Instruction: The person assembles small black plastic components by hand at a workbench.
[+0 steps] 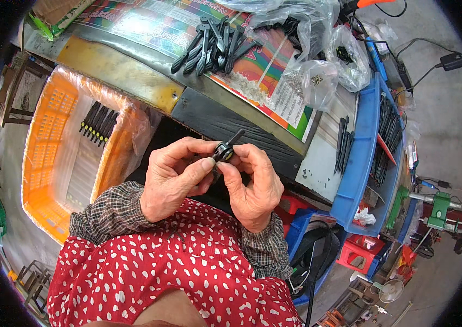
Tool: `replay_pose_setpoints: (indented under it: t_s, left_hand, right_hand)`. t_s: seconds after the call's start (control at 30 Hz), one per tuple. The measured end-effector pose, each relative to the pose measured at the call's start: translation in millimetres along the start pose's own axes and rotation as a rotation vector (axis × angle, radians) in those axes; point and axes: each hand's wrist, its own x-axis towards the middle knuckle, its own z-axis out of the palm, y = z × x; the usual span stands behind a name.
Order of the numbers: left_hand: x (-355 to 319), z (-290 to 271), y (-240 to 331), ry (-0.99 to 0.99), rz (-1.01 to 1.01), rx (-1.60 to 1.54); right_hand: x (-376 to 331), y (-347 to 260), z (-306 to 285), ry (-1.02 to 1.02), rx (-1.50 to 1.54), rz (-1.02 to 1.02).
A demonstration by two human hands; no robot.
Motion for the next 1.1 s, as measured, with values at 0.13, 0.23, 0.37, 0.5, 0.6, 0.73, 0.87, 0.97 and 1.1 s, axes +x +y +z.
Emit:
replay_pose_setpoints:
  t_s: [0.13,0.23,0.37,0.5,0.6,0.73,0.87,0.97,1.1]
  left_hand:
    - [-1,-1,-2,-0.005,0.01,-0.01]
    - [0,0,0,0.005,-0.003,-0.019]
    - [0,0,-1,-0.005,0.002,-0.013]
    - [0,0,-1,0.016,0.001,-0.005]
    - [0,0,0,0.008,0.0,-0.007]
    - [0,0,0,0.004,-0.006,-0.004]
    - [-1,1,0,0.003,0.016,-0.018]
    - [-1,2,1,-0.014,-0.014,-0.027]
    - [-1,1,0,-0.008,-0.02,-0.049]
  right_hand:
    - [1,1,0,0.009,-0.007,0.017]
    - [2,2,1,0.015,-0.062,-0.023]
    - [6,3,3,0.028,-0.141,-0.111]
    - [12,7,6,0.042,-0.276,-0.262]
    - [15,8,5,0.046,-0.359,-0.335]
    - [15,10,6,0.067,-0.415,-0.386]
    - [11,7,9,0.075,-0.348,-0.347]
    - [6,3,17,0.194,-0.096,-0.14]
    - [8,8,13,0.182,-0.076,-0.258]
